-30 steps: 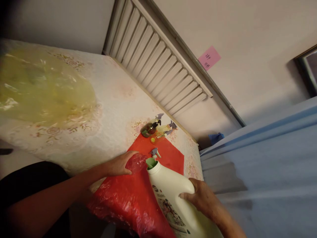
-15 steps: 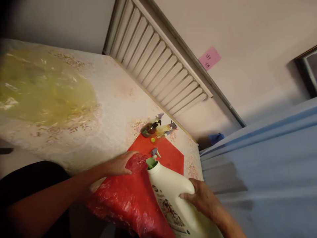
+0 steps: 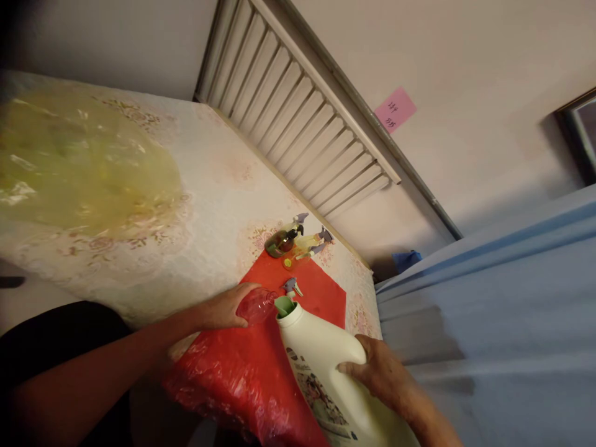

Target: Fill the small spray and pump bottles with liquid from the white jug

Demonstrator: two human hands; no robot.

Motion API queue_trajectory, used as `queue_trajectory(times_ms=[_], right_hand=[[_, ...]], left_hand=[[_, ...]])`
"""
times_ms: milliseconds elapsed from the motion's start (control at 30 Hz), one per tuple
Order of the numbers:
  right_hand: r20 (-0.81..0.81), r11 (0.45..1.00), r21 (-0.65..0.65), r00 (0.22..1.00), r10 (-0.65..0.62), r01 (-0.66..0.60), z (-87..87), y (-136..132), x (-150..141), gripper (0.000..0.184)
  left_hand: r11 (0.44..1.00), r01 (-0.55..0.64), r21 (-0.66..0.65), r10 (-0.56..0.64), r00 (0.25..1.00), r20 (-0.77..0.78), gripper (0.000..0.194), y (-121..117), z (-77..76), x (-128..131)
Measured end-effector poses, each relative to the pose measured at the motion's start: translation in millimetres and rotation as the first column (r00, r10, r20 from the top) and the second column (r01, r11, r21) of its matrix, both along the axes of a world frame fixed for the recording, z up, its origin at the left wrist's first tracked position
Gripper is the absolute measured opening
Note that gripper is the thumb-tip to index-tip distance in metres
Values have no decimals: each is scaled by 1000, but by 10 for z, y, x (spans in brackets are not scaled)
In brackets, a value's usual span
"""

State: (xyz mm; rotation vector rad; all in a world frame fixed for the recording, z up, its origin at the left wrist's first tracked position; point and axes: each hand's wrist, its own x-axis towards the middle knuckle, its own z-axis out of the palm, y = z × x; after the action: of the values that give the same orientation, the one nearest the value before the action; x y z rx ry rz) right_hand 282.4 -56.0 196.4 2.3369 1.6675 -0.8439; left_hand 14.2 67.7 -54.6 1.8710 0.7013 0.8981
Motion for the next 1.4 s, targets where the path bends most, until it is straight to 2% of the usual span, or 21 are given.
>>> queue_trajectory(times_ms=[833,1033,1233,1400], right_hand=[[-27,1000,2,1000,2,-2,1,-3,-12,38],[36,1000,3,999,12,-12,3,-1,-21,39],[-1,1000,-8,1000,-3,3,20,10,-32,39],[9,1000,2,1000,6,-6,13,1,-16,40]], left_hand=[[1000,1,1,-1,1000,-2,81,-2,27,-6],[1000,3,-10,-3,1000,2,82,11,-10,4],[1000,-3,0,3,1000,17,82,11,-47,14],[1000,4,-6,-4,1000,10,83,4,-13,2]])
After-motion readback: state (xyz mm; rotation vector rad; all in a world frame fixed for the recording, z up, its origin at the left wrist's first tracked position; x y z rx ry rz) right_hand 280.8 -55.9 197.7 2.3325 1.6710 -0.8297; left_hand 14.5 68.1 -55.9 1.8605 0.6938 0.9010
